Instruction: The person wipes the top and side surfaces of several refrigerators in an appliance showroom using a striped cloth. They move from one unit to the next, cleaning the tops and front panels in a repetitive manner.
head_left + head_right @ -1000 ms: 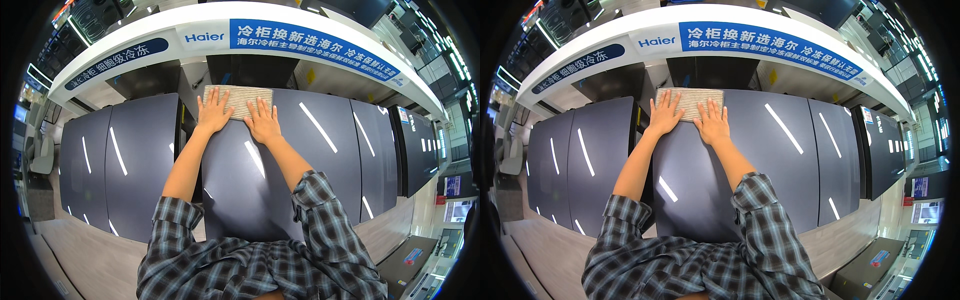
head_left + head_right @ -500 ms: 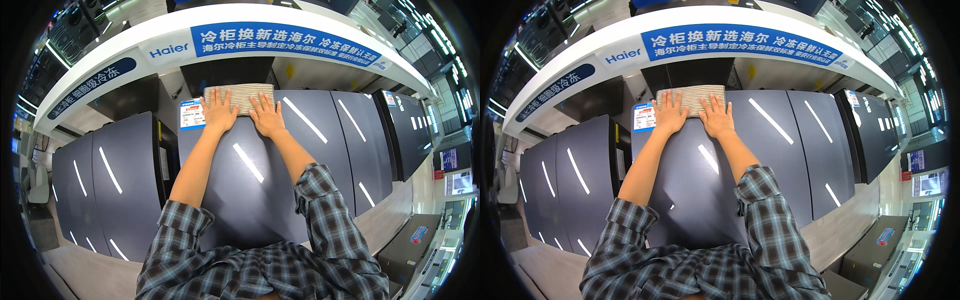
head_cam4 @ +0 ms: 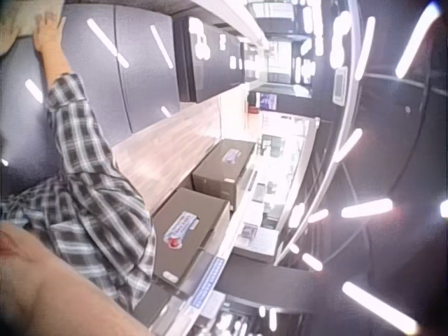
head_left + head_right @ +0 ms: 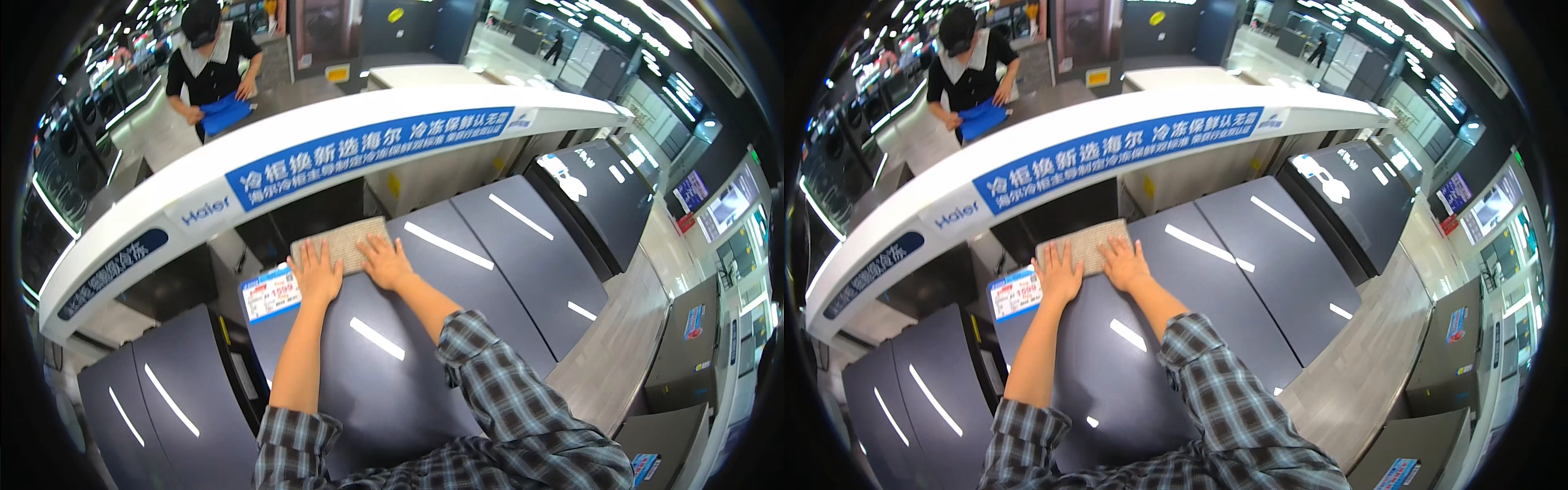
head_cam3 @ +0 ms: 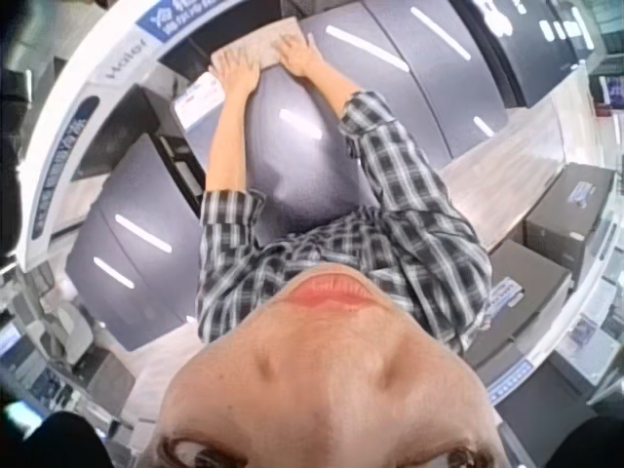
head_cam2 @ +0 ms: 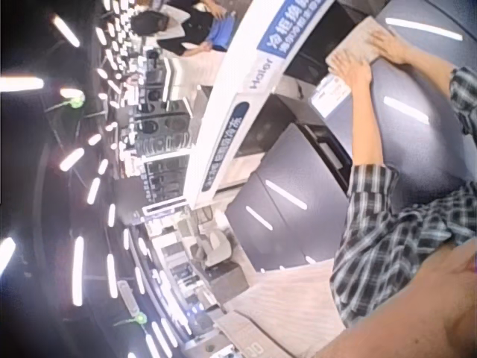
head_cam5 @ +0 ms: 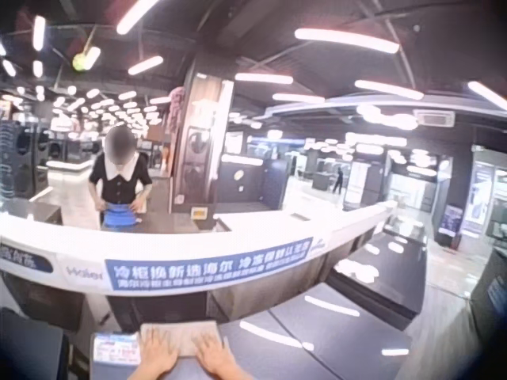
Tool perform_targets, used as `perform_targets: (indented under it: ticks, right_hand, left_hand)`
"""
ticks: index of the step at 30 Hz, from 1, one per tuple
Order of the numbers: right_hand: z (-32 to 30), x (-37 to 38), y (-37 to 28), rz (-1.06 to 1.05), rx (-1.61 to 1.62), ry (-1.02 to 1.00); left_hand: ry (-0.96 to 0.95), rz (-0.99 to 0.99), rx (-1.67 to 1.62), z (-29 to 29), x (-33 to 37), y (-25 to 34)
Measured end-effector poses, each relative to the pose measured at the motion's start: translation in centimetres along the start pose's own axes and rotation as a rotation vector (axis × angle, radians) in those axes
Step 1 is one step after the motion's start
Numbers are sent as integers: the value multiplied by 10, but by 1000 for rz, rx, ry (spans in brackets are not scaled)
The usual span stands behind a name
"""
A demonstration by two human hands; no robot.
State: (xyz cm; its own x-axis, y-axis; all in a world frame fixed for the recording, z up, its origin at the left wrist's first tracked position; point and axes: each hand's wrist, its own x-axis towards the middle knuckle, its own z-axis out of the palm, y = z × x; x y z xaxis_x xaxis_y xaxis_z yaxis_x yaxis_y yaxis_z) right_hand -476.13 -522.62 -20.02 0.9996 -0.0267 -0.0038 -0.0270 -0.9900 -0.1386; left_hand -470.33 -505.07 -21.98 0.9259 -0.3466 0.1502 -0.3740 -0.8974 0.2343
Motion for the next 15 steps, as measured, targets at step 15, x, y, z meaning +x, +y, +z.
perform_targets:
  ticks: [15]
  right_hand:
    - [-18,-90,5,131,28,-9]
  left_hand:
    - [-170,17,-4,-7,-90,48]
